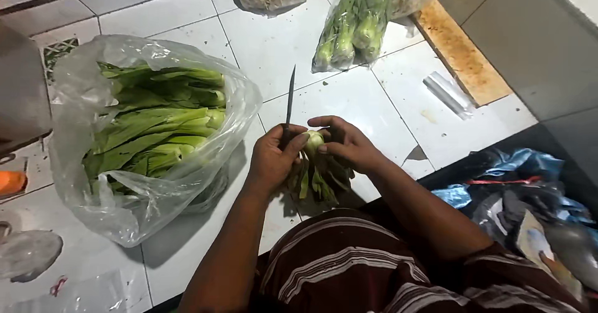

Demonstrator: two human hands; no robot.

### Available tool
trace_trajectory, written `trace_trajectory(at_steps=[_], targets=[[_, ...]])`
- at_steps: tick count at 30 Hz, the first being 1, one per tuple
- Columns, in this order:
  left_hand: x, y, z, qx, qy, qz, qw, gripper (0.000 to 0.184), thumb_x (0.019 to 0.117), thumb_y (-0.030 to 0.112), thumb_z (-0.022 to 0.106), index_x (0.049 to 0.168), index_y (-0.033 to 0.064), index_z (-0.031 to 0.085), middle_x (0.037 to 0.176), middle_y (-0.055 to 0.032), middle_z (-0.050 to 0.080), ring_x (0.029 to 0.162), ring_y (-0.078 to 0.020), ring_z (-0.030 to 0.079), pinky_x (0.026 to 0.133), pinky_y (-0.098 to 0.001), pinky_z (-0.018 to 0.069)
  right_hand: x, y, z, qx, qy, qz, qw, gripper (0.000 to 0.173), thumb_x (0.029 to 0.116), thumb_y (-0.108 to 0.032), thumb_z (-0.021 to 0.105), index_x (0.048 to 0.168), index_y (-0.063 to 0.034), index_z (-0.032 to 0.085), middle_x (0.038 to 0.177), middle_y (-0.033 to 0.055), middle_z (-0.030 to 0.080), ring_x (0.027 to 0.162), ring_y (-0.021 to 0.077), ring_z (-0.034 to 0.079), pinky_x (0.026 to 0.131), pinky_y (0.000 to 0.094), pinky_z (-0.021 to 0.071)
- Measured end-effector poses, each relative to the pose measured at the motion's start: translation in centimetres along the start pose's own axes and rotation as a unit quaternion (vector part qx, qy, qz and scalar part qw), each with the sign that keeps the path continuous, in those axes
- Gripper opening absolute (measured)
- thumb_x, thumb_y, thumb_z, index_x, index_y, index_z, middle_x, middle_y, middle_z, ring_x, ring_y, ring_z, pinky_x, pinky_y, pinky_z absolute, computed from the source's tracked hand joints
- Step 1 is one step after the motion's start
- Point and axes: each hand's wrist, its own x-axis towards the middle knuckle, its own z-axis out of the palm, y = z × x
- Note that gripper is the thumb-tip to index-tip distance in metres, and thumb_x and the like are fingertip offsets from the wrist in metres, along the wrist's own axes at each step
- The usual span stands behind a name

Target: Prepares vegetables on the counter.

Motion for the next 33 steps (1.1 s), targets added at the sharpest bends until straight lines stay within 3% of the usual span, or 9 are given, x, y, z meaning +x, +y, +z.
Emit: trace_trajectory(at_steps=[4,8,13,17,20,22,23,27,33], targets=[[1.2,0.7,-0.2,0.065,-0.003,-0.031,0.997,0.016,0.0984,0.023,0.071,0.107,0.01,0.073,0.08,-0.001,0.069,0.059,-0.0093,0.061,0.051,-0.0238,0.0528,0.7,0.5,-0.9,0.033,-0.036,0.028,0.998,0.04,0.1012,-0.015,0.052,0.138,0.0009,0.054,0.119,0.0148,0.067,0.1,0.0186,0.068,0.087,0.0354,0.0589],[1.8,0.6,-0.6,0.13,-0.029,-0.051,0.99,0.016,0.0991,0.027,0.069,0.103,0.0117,0.072,0.075,0.0009,0.065,0.056,-0.0079,0.056,0.05,-0.0238,0.0463,0.5,0.4,-1.5,-0.046,-0.039,0.03,0.998,0.037,0.1064,-0.019,0.044,0.136,-0.0022,0.059,0.117,0.0117,0.069,0.099,0.0166,0.069,0.087,0.0349,0.0596],[2.2,0.8,-0.2,0.133,-0.058,-0.104,0.984,0.016,0.1007,0.025,0.066,0.101,0.0098,0.068,0.072,-0.0024,0.061,0.055,-0.0117,0.054,0.049,-0.0273,0.0458,0.3,-0.1,-2.3,-0.117,-0.054,0.025,0.991,0.036,0.1082,-0.019,0.04,0.129,-0.0042,0.065,0.114,0.0072,0.071,0.097,0.0105,0.068,0.086,0.0305,0.0587],[2.6,1.0,-1.4,0.144,-0.122,-0.115,0.975,0.01,0.0951,0.018,0.07,0.091,0.0097,0.067,0.065,-0.002,0.058,0.05,-0.011,0.05,0.045,-0.0261,0.0411,-0.1,0.1,-3.6,-0.069,-0.098,0.097,0.988,0.046,0.1107,-0.027,0.03,0.122,-0.0032,0.068,0.098,0.0049,0.071,0.084,0.008,0.067,0.077,0.0286,0.0585],[2.4,1.2,-2.9,0.202,-0.081,-0.099,0.971,0.012,0.0953,0.024,0.072,0.101,0.013,0.073,0.073,-0.0016,0.064,0.051,-0.0114,0.052,0.045,-0.0285,0.0435,-0.6,1.5,-5.0,0.068,-0.006,0.188,0.98,0.05,0.1092,-0.036,0.028,0.12,-0.0053,0.066,0.099,0.0081,0.072,0.082,0.015,0.069,0.072,0.0348,0.0604],[1.9,0.9,-3.4,0.261,-0.033,-0.097,0.96,0.024,0.1003,0.031,0.067,0.119,0.0164,0.071,0.091,-0.0025,0.07,0.058,-0.0127,0.055,0.051,-0.0323,0.0484,-0.8,2.2,-5.7,0.208,0.065,0.228,0.949,0.05,0.1106,-0.041,0.025,0.132,-0.0077,0.057,0.114,0.0127,0.07,0.092,0.0237,0.071,0.078,0.0424,0.0622],[1.7,0.5,-3.5,0.273,-0.009,-0.103,0.956,0.026,0.1025,0.034,0.064,0.121,0.0168,0.07,0.093,-0.0033,0.07,0.058,-0.0134,0.057,0.051,-0.034,0.05,-0.8,2.6,-5.8,0.254,0.095,0.232,0.934,0.049,0.1112,-0.042,0.026,0.138,-0.0092,0.052,0.121,0.0147,0.069,0.096,0.0269,0.072,0.08,0.0438,0.0621],[0.3,-1.0,-2.9,0.235,0.046,-0.149,0.959,0.028,0.1068,0.04,0.054,0.119,0.0202,0.07,0.093,-0.0034,0.069,0.049,-0.0127,0.05,0.043,-0.0303,0.0446,-0.4,3.6,-5.6,0.261,0.235,0.248,0.903,0.045,0.1099,-0.039,0.042,0.141,-0.0083,0.05,0.12,0.0149,0.07,0.097,0.0258,0.072,0.08,0.0408,0.0616],[-0.5,-3.2,-1.7,0.171,0.061,-0.144,0.973,0.024,0.1075,0.03,0.055,0.116,0.0135,0.07,0.092,-0.0031,0.069,0.051,-0.0113,0.051,0.046,-0.0273,0.0463,-0.2,5.2,-5.6,0.294,0.306,0.265,0.866,0.051,0.1079,-0.048,0.044,0.13,-0.0049,0.06,0.109,0.0135,0.072,0.094,0.0236,0.072,0.079,0.0412,0.0616]])
